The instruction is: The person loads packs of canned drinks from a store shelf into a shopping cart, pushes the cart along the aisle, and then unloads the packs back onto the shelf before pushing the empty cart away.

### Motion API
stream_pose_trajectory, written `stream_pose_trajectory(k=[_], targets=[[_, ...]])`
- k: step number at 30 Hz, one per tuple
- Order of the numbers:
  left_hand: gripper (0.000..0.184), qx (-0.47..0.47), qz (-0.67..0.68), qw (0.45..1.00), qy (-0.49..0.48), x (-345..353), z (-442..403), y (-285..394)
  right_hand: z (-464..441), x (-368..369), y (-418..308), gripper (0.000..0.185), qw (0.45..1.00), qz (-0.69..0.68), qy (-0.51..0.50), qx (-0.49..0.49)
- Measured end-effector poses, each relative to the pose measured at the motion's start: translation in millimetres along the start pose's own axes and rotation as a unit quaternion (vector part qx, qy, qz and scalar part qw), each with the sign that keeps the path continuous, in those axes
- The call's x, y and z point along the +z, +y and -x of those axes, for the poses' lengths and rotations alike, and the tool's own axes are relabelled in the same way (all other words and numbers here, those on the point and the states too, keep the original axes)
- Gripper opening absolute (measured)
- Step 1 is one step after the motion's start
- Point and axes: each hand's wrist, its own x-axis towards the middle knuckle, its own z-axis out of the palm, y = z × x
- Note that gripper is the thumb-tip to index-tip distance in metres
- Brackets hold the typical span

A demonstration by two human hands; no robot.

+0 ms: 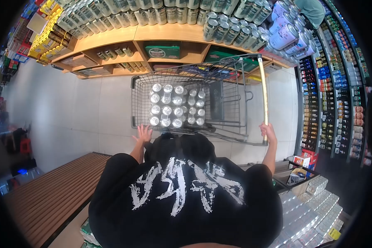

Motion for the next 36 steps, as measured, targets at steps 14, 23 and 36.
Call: stream_pose_trajectory(k=[14, 23, 36], targets=[[0.055, 0.090, 0.078, 0.993, -0.012, -44, -54, -56, 22, 82, 22, 0.017, 0.933, 0.223, 0.271, -0.077], [0.054, 0.092, 0.044, 0.995, -0.018, -81, -95, -60, -18, 95, 21, 0.015, 0.910, 0.272, 0.286, -0.131], [0.055, 0.101, 0.043, 0.993, -0.033, -119, -128, -53, -25, 122, -13, 0.013, 0.937, 0.197, 0.277, -0.078]])
